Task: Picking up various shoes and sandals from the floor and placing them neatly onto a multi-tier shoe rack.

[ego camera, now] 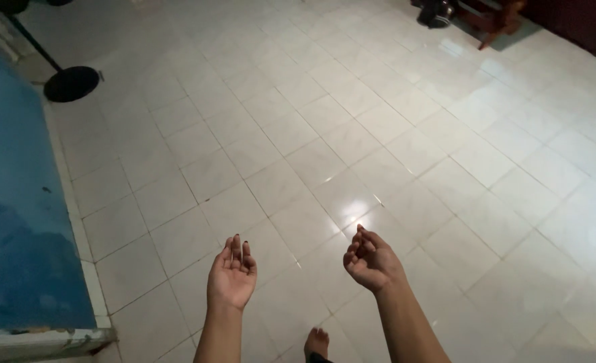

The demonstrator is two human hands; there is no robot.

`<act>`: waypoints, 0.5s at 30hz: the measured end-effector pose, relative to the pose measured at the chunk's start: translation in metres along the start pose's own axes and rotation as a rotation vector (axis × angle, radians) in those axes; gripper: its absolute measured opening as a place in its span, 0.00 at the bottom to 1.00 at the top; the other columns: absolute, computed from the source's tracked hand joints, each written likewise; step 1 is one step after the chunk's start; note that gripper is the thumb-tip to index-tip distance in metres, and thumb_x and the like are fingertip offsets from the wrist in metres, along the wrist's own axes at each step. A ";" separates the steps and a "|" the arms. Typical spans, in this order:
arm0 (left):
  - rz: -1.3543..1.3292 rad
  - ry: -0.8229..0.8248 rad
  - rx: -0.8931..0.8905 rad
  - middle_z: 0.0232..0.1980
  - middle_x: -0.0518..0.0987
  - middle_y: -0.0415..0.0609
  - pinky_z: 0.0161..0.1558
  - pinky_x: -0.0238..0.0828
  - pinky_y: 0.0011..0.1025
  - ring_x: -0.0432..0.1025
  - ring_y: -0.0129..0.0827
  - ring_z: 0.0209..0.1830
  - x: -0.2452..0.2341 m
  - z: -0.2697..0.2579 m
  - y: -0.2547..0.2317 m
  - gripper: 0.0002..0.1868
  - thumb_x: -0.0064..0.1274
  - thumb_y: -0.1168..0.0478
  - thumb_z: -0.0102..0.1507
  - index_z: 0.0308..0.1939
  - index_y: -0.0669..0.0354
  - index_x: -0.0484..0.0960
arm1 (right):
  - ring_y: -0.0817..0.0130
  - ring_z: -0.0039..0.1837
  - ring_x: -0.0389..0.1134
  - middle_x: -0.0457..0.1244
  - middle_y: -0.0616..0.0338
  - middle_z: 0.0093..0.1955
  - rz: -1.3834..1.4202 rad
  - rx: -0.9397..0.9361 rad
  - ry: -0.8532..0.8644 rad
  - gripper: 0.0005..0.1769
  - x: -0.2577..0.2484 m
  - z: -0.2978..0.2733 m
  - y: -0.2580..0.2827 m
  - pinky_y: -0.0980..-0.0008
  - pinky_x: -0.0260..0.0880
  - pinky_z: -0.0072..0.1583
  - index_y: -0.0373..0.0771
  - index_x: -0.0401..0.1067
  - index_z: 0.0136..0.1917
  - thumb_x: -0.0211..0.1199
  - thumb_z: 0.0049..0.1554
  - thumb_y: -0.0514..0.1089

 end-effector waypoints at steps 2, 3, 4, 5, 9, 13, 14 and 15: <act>-0.036 -0.020 -0.011 0.58 0.79 0.37 0.49 0.68 0.27 0.73 0.29 0.56 0.016 0.020 0.001 0.16 0.43 0.58 0.71 0.61 0.52 0.76 | 0.77 0.40 0.62 0.65 0.71 0.37 -0.012 -0.010 -0.021 0.05 0.014 0.021 0.017 0.75 0.64 0.43 0.47 0.76 0.49 0.61 0.60 0.43; -0.045 -0.028 0.000 0.58 0.79 0.37 0.49 0.68 0.27 0.73 0.29 0.56 0.024 0.025 0.000 0.16 0.43 0.58 0.71 0.61 0.52 0.76 | 0.77 0.40 0.62 0.65 0.71 0.37 -0.023 0.003 -0.021 0.05 0.016 0.036 0.025 0.75 0.64 0.43 0.47 0.76 0.49 0.61 0.60 0.43; -0.059 -0.015 0.004 0.57 0.80 0.37 0.50 0.69 0.27 0.73 0.29 0.56 0.033 0.031 0.000 0.15 0.44 0.59 0.71 0.60 0.52 0.76 | 0.76 0.40 0.62 0.64 0.71 0.37 -0.026 0.011 -0.018 0.03 0.017 0.051 0.032 0.75 0.64 0.43 0.46 0.75 0.47 0.62 0.59 0.43; -0.071 -0.004 0.010 0.57 0.80 0.37 0.51 0.70 0.27 0.73 0.29 0.56 0.041 0.035 -0.003 0.14 0.45 0.59 0.71 0.60 0.53 0.76 | 0.76 0.39 0.62 0.64 0.70 0.37 -0.027 0.021 -0.016 0.02 0.020 0.066 0.036 0.75 0.65 0.43 0.46 0.74 0.46 0.63 0.59 0.43; -0.097 -0.006 0.039 0.56 0.80 0.37 0.50 0.70 0.27 0.73 0.29 0.55 0.049 0.066 -0.015 0.15 0.44 0.58 0.69 0.59 0.52 0.78 | 0.77 0.40 0.62 0.63 0.71 0.37 -0.036 0.065 -0.041 0.03 0.047 0.095 0.043 0.76 0.65 0.44 0.46 0.73 0.44 0.66 0.59 0.43; -0.100 -0.039 0.076 0.56 0.80 0.35 0.50 0.68 0.27 0.73 0.28 0.55 0.061 0.096 -0.042 0.14 0.46 0.58 0.69 0.58 0.50 0.77 | 0.77 0.40 0.62 0.63 0.70 0.37 -0.043 0.106 -0.062 0.03 0.080 0.135 0.045 0.76 0.64 0.44 0.45 0.72 0.45 0.66 0.58 0.43; -0.107 -0.065 0.086 0.56 0.80 0.35 0.51 0.68 0.27 0.73 0.28 0.55 0.066 0.102 -0.050 0.14 0.45 0.58 0.70 0.58 0.50 0.77 | 0.77 0.40 0.62 0.63 0.70 0.37 -0.051 0.110 -0.064 0.03 0.091 0.144 0.044 0.75 0.64 0.44 0.45 0.73 0.46 0.65 0.58 0.42; -0.109 -0.067 0.091 0.56 0.80 0.35 0.51 0.68 0.27 0.73 0.28 0.55 0.074 0.110 -0.057 0.14 0.45 0.58 0.70 0.58 0.50 0.77 | 0.77 0.40 0.62 0.63 0.70 0.37 -0.054 0.115 -0.063 0.03 0.104 0.151 0.043 0.75 0.64 0.44 0.45 0.73 0.46 0.65 0.58 0.42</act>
Point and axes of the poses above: each hand's wrist, its own z-axis towards the middle knuckle, its own x-axis out of the palm, y = z × x, the point moved 7 cm from there along z, towards the middle knuckle
